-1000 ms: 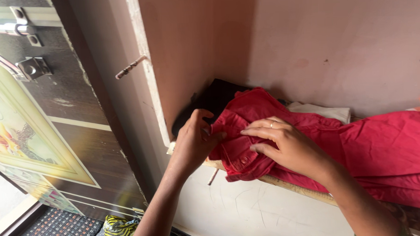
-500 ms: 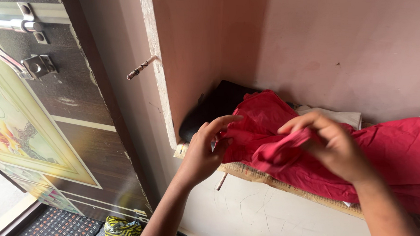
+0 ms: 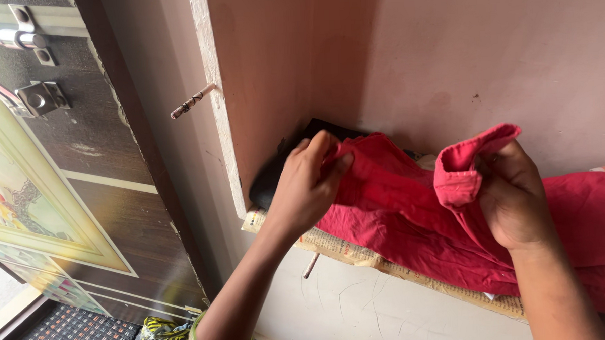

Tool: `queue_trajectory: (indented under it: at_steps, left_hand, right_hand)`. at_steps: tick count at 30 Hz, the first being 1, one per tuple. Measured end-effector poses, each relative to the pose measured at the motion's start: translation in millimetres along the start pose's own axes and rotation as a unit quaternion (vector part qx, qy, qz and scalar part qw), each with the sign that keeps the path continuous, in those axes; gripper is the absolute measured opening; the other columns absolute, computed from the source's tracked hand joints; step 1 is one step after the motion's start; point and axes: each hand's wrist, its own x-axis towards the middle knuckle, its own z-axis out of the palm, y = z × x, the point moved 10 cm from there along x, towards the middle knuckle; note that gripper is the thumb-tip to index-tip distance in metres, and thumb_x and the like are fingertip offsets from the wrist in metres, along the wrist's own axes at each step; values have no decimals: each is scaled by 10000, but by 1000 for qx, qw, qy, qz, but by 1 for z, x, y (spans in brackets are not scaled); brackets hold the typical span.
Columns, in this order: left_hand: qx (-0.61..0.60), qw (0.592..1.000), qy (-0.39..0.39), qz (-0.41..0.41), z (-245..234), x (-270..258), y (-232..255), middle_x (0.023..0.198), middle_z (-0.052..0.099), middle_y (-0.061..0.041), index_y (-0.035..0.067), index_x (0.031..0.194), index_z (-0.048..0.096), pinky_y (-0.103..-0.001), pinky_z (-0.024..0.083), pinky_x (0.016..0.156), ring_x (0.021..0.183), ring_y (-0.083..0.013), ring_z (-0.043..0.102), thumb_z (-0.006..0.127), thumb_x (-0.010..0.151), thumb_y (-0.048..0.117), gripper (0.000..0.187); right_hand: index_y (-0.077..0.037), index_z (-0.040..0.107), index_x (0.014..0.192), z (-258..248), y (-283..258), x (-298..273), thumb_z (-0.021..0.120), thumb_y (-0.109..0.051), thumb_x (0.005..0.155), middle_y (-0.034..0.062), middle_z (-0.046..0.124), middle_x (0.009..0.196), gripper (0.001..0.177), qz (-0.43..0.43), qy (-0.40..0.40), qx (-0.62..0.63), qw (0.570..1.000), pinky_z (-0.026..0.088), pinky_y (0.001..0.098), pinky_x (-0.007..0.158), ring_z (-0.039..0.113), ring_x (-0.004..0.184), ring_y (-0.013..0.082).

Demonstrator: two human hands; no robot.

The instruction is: The person folds several garments on a shelf lined with newspaper. They smooth and fold a red pair of pants, then a light green cloth, a maroon cloth, a black floral cloth, a purple cloth, and a yellow shirt, stacking each folded item on the shelf.

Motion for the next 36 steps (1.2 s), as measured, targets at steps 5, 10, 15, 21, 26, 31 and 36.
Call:
queue_trajectory:
  at_steps: [5, 10, 15, 21, 26, 31, 36]
  left_hand:
    - [-49, 997, 52, -38, 13, 21, -19, 885, 707, -219, 12, 1063, 601, -393, 525, 676, 790, -384, 688, 666, 978, 249, 260]
    - [-123, 982, 56, -130, 34, 25, -71, 953, 746, -164, 34, 1131, 639, -347, 563, 729, 836, -236, 718, 719, 942, 264, 308]
    - [-308, 927, 49, -210, 60, 21, -117, 1024, 738, -163, 21, 1225, 548, -295, 583, 736, 880, -162, 704, 727, 902, 184, 404]
    - [-357, 892, 41, -275, 67, 16, -138, 1064, 698, -195, -51, 1257, 545, -310, 582, 748, 912, -186, 676, 715, 938, 312, 512]
    - [-206, 950, 8, -235, 54, 14, -116, 1217, 675, -182, -20, 1389, 504, -327, 540, 941, 1140, -228, 663, 795, 886, 430, 735]
    - [-159, 973, 0, -167, 51, 17, -85, 1292, 628, -186, 39, 1409, 455, -354, 550, 974, 1195, -252, 625, 890, 747, 270, 825]
    - [-372, 914, 32, -161, 56, 26, -70, 1310, 635, -170, 19, 1370, 490, -334, 620, 948, 1168, -221, 663, 823, 821, 147, 655]
  right_hand:
    - [-72, 619, 1298, 10, -4, 14, 561, -2, 1007, 10, 669, 1141, 305, 11, 25, 7, 1000, 537, 278, 906, 630, 1019, 98]
    - [-60, 632, 1213, 24, 17, 36, 607, -147, 1059, 1, 673, 1098, 178, 70, 50, -134, 987, 514, 252, 923, 619, 1007, 77]
    - [-71, 671, 1138, 53, 65, 49, 640, -216, 1004, 14, 705, 1055, 200, 158, 18, -187, 969, 518, 254, 906, 637, 977, 87]
    - [-48, 666, 1097, 76, 86, 57, 654, -212, 994, 19, 733, 1085, 194, 116, -16, -266, 957, 529, 255, 897, 650, 1008, 85]
    - [-31, 635, 1119, 73, 85, 50, 733, -228, 962, 89, 723, 1005, 270, 87, 19, -478, 874, 508, 348, 757, 626, 881, 192]
    - [-40, 617, 1207, 84, 45, 46, 662, -221, 995, 112, 678, 1177, 282, -39, 29, -479, 876, 555, 335, 896, 673, 1063, 205]
    - [-47, 607, 1295, 78, -7, 26, 630, -247, 1030, 125, 610, 1325, 333, -64, 22, -534, 843, 514, 392, 1014, 608, 1219, 251]
